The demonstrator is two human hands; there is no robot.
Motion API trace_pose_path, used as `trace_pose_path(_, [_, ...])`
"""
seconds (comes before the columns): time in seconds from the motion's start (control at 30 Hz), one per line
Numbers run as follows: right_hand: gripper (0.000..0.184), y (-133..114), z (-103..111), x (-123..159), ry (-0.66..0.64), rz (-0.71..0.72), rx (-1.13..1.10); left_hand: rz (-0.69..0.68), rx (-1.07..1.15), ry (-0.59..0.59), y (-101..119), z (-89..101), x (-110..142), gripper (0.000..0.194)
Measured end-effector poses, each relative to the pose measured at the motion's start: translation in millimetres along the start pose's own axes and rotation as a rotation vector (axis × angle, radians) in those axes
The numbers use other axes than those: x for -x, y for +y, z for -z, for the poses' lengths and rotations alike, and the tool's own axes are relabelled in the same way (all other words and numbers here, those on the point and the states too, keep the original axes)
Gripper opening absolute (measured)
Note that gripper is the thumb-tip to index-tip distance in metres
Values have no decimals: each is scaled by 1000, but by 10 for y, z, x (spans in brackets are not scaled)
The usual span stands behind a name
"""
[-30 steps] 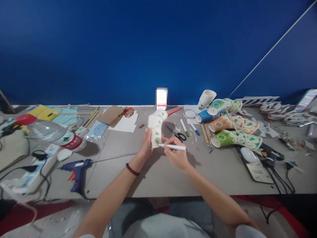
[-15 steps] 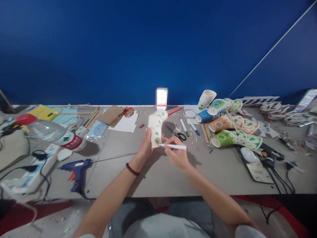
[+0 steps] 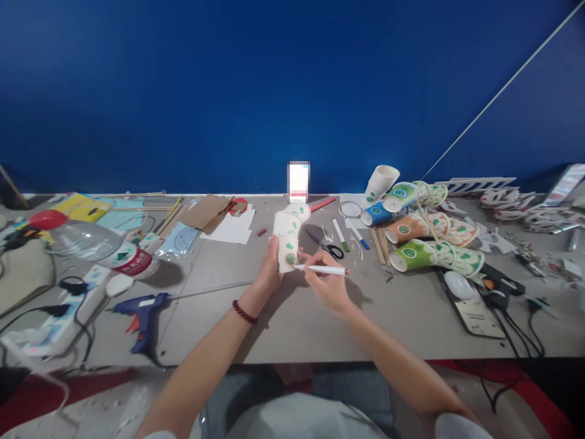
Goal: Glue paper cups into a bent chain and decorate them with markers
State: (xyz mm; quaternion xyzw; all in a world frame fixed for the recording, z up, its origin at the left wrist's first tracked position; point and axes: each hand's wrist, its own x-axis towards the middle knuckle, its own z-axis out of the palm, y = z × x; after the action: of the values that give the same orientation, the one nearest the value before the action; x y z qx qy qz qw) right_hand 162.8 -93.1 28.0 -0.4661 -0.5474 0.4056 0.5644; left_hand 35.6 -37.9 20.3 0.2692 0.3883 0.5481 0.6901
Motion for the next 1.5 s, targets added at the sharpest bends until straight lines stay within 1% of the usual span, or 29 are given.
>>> trace_pose_path(0.37, [13, 8, 16, -12, 2, 3, -15, -7, 9, -13, -2, 1, -6, 54])
trace_pose_path(0.53, [13, 15, 13, -8, 4, -18, -37, 11, 13, -1, 13, -7, -1, 55])
trace_pose_path(0.73, [13, -3, 17, -5, 10, -37, -38, 22, 21, -23, -9, 20, -15, 58])
trace_pose_path(0.83, [12, 2, 17, -5, 15, -28, -42, 21, 14, -18, -3, 11, -10, 57])
trace_pose_path(1.0, [11, 31, 18, -7, 27, 13, 22, 22, 19, -9, 32, -23, 8, 55])
trace_pose_path(1.33, [11, 35, 25, -6, 10, -1, -12, 25, 7, -30, 33, -2, 16, 56])
trace_pose_path(1.5, [11, 11, 27, -9, 21, 0, -7, 17, 23, -54, 24, 3, 7, 57])
